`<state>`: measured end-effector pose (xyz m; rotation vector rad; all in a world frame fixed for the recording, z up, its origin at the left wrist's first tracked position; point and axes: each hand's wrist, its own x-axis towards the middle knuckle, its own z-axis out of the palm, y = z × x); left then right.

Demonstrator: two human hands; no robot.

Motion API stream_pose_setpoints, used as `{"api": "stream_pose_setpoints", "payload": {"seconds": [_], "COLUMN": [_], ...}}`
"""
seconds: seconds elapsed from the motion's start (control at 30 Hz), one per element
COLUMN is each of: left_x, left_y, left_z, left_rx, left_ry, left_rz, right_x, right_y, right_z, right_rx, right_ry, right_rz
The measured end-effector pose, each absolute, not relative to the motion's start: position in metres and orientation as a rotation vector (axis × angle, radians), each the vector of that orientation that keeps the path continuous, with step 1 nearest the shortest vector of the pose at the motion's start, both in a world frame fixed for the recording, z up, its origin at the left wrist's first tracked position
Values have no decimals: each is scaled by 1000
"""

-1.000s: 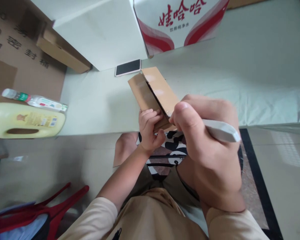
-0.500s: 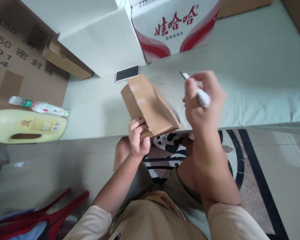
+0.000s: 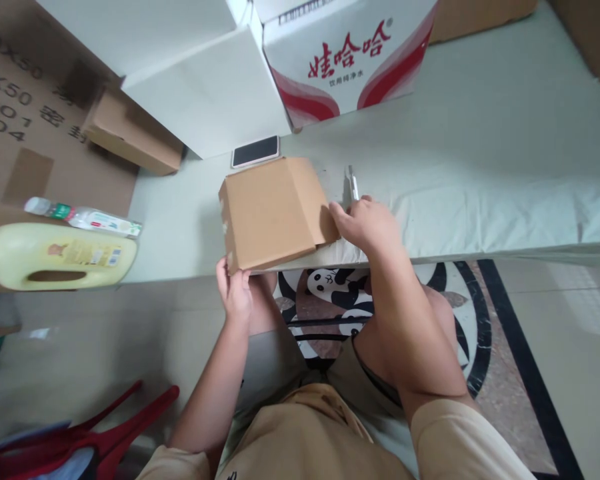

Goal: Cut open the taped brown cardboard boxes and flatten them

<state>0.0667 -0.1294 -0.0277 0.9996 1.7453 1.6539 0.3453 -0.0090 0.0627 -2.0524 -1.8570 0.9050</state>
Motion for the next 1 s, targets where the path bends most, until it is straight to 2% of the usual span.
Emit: {"api": "stream_pose_setpoints", "payload": {"seconds": [0.07,0.13,0.23,0.3,0.5,1.0], "left_x": [63,59,51,48,46,20], "left_y": [-126,-123,-119,-117,-107,-110], "left_z": [-28,-27,-22,-20,-18,-23], "left_rx": [753,619,572,564,616,914], "left_ry": [1605,1495,1432,1398,1338,1604], "left_rz": [1754,1817,1846,1865,1899,1797], "right_x": [348,352,355,351,321,295], "right_y": [-11,-14,-15,-13,-5,-19], "right_z": [67,68,62,53,29,39], "right_rx": [-1911,-1569,-1070,-941,-819,-911], "right_ry": [-1860,-1922,-2041,-2061,-1909,-1822], "right_rz": [1085,1241,1283,1267,1287,1368]}}
